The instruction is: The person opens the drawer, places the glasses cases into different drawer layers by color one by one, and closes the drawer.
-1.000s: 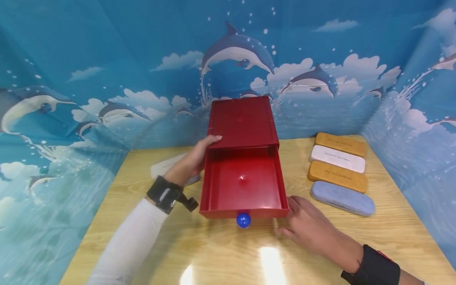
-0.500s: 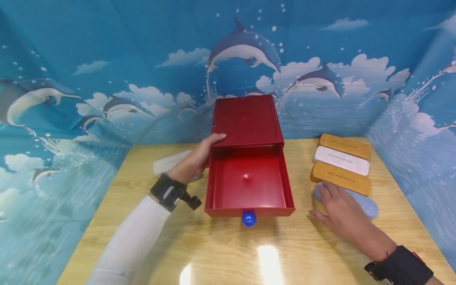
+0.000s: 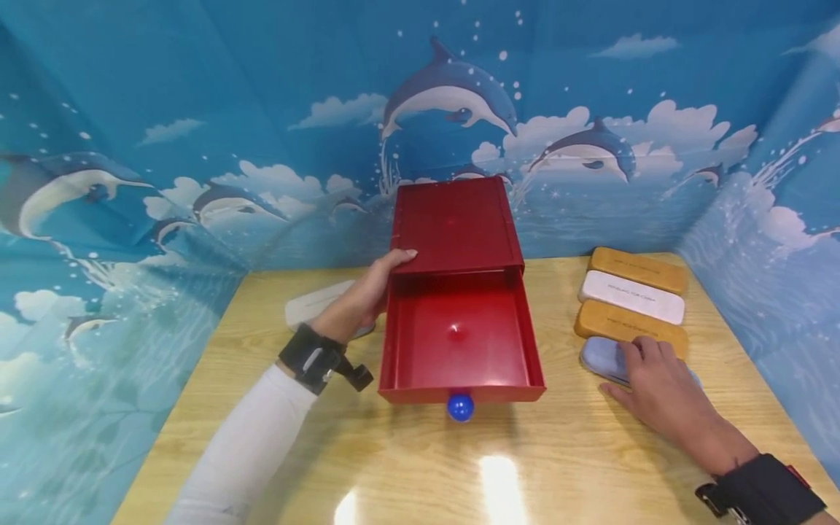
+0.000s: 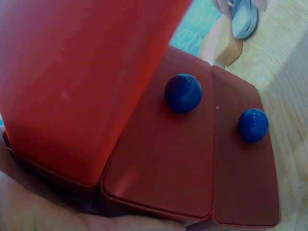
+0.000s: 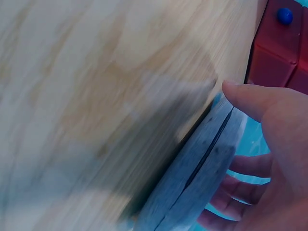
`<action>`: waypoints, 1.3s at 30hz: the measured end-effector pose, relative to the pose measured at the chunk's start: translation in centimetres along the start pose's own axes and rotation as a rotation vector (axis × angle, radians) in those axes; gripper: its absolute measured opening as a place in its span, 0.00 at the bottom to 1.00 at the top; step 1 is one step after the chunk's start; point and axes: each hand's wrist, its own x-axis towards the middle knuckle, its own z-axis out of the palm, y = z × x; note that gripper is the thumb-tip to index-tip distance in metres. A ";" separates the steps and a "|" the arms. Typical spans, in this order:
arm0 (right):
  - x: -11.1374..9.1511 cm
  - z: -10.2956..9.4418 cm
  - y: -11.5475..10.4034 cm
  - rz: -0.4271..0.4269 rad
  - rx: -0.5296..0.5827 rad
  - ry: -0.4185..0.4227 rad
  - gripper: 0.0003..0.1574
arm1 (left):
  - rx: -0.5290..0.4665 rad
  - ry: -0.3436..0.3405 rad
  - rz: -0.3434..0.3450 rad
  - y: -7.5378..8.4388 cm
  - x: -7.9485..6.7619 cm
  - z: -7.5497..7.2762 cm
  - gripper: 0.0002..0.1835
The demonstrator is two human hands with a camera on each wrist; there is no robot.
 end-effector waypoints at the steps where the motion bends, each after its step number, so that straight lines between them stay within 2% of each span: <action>1: 0.0 0.0 0.2 0.010 -0.005 -0.010 0.45 | -0.003 0.001 -0.002 0.0 0.0 0.0 0.32; 5: 0.0 0.0 0.8 0.047 -0.023 -0.040 0.46 | -0.005 0.010 -0.009 0.1 0.1 0.0 0.32; 8: -0.1 0.2 1.0 0.054 -0.037 -0.030 0.45 | -0.003 0.011 -0.012 0.0 0.1 0.0 0.32; 17: -0.4 1.1 1.3 -0.078 -0.024 0.141 0.44 | -0.013 0.006 0.001 -0.3 0.0 0.1 0.32; 20: -0.6 1.4 1.4 -0.098 -0.023 0.172 0.45 | -0.013 0.007 -0.004 -0.3 0.0 0.1 0.32; 29: -0.8 2.6 1.3 -0.099 0.040 0.167 0.50 | -0.001 0.008 0.004 -0.2 0.2 0.0 0.33; 35: -1.0 2.4 0.5 -0.004 0.005 0.064 0.47 | -0.006 0.011 0.006 -0.3 0.2 0.0 0.33; 39: -0.9 2.1 0.3 0.003 -0.039 0.022 0.45 | -0.008 0.007 0.009 -0.4 0.2 0.0 0.33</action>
